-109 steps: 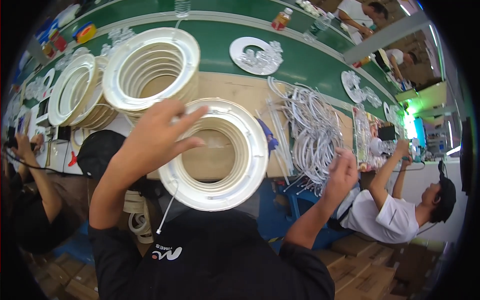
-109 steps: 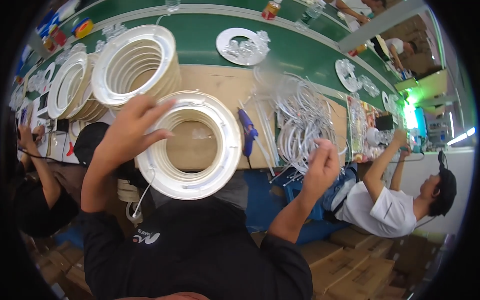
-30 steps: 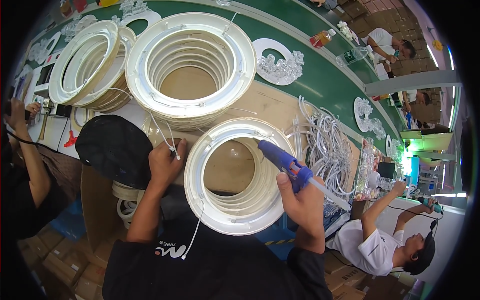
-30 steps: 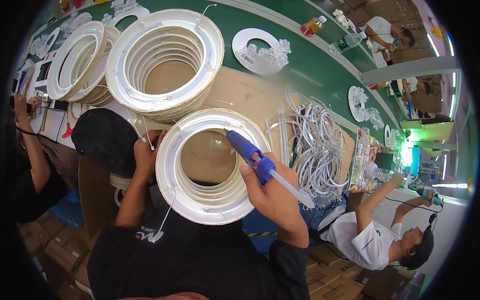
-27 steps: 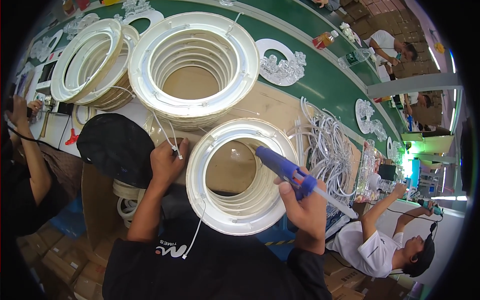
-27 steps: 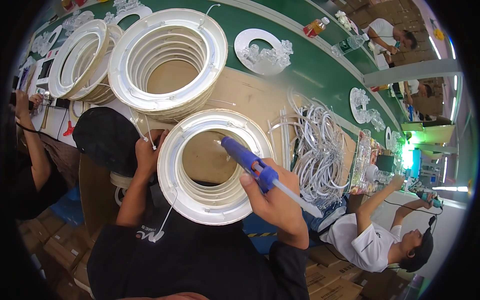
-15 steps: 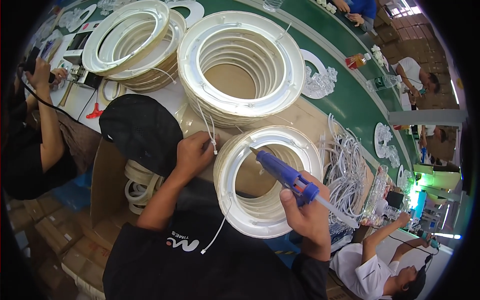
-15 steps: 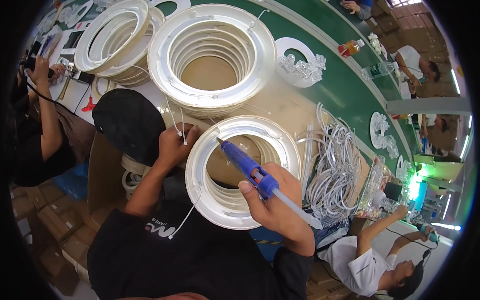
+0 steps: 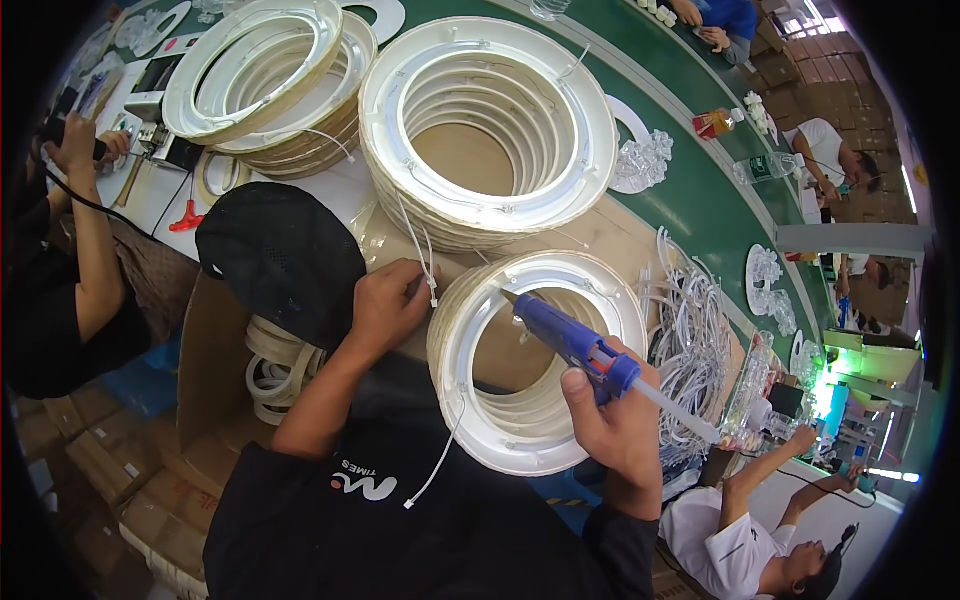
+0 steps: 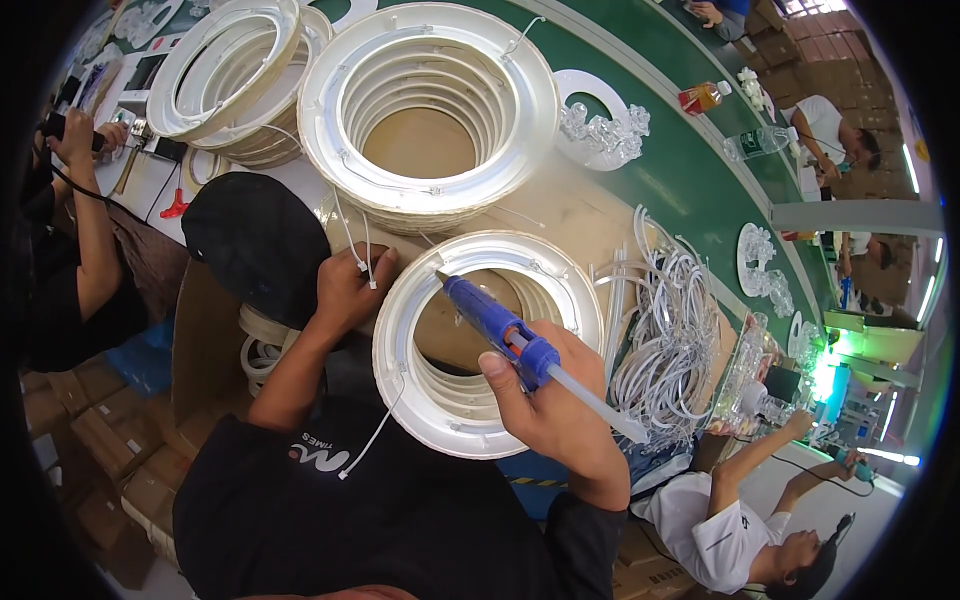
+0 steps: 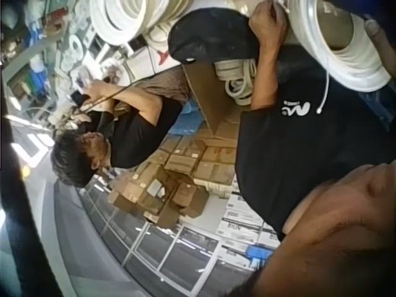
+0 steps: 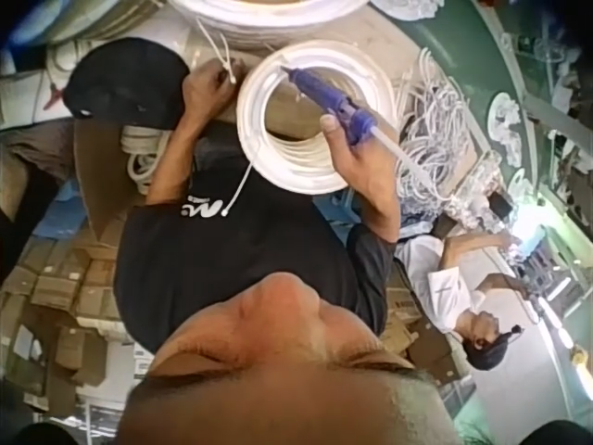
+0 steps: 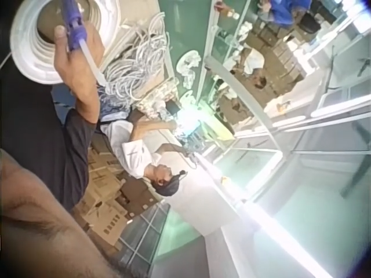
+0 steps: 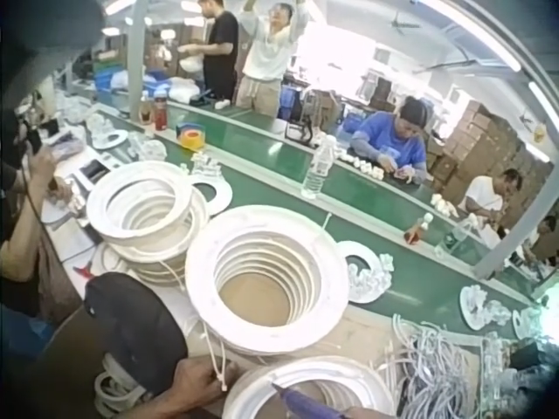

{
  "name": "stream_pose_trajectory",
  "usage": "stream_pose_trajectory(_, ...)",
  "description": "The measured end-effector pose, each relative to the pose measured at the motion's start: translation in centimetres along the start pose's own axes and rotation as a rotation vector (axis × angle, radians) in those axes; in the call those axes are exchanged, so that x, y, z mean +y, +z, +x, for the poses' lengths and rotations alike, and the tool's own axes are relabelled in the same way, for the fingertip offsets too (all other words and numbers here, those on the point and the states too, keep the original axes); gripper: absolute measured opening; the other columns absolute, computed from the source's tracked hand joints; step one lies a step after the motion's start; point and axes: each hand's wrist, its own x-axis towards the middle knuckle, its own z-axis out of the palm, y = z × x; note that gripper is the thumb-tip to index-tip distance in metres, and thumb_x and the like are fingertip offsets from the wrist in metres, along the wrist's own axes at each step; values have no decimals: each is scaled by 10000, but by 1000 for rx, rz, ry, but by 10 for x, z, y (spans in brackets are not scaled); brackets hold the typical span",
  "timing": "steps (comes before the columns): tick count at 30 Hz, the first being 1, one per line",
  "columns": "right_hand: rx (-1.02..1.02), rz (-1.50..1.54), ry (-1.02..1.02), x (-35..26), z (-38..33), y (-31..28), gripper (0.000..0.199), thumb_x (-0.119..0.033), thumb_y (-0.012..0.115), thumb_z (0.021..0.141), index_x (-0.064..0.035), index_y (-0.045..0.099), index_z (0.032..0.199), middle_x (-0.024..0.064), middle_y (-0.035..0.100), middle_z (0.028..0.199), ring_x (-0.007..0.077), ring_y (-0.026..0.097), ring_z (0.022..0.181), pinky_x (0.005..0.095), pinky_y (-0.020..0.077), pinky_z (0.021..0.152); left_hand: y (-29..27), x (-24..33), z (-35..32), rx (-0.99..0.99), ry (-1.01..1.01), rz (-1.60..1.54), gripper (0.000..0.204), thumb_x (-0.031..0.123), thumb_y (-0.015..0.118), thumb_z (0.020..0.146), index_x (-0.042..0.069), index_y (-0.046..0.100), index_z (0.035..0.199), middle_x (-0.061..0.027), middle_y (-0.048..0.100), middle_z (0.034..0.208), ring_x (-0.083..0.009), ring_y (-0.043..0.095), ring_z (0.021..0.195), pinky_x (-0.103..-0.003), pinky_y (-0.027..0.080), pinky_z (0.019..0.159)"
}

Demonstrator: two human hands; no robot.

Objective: Apply hot glue and attach wires to circular light fixture components.

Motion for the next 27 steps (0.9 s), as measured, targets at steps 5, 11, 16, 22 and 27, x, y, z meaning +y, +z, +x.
stream_pose_trajectory(5, -25, 22, 32, 7, -7, -3, 338, -316, 707, 919, -9, 597, 832, 144, 553, 695, 361, 557, 624, 424, 445, 574, 0, -1, -1, 2, 1, 7, 179, 201, 732, 901, 41, 723, 821, -151, 675, 692, -310, 681, 598, -377, 521, 549)
stream_pose_trajectory(11, 12, 13, 23, 2, -7, -4, 339, -318, 710, 915, -6, 601, 838, 144, 555, 697, 360, 556, 621, 418, 445, 572, 1, 0, -2, 2, -6, -3, 182, 209, 721, 909, 45, 731, 833, -144, 672, 691, -305, 666, 578, -374, 514, 544)
stream_pose_trajectory(16, -8, -9, 44, 2, -6, -6, 340, -320, 710, 915, -4, 609, 844, 144, 566, 703, 358, 565, 626, 409, 452, 576, -1, 0, -2, -2, -5, -16, 94, 143, 700, 871, 57, 736, 884, -133, 656, 712, -293, 635, 571, -378, 499, 544)
stream_pose_trajectory(22, -16, 13, 43, 1, -5, -7, 330, -308, 714, 909, 4, 619, 860, 147, 577, 709, 349, 575, 623, 405, 455, 577, -1, -2, -2, -26, 3, -10, 103, 82, 682, 838, 63, 734, 925, -128, 638, 725, -289, 611, 569, -383, 486, 548)
stream_pose_trajectory(27, -43, 69, 49, 5, -10, -10, 309, -285, 715, 903, 6, 619, 866, 146, 572, 693, 341, 571, 610, 402, 456, 579, -1, -2, -2, 0, 10, -18, 90, 90, 685, 844, 60, 729, 917, -129, 636, 724, -296, 608, 570, -383, 486, 548)
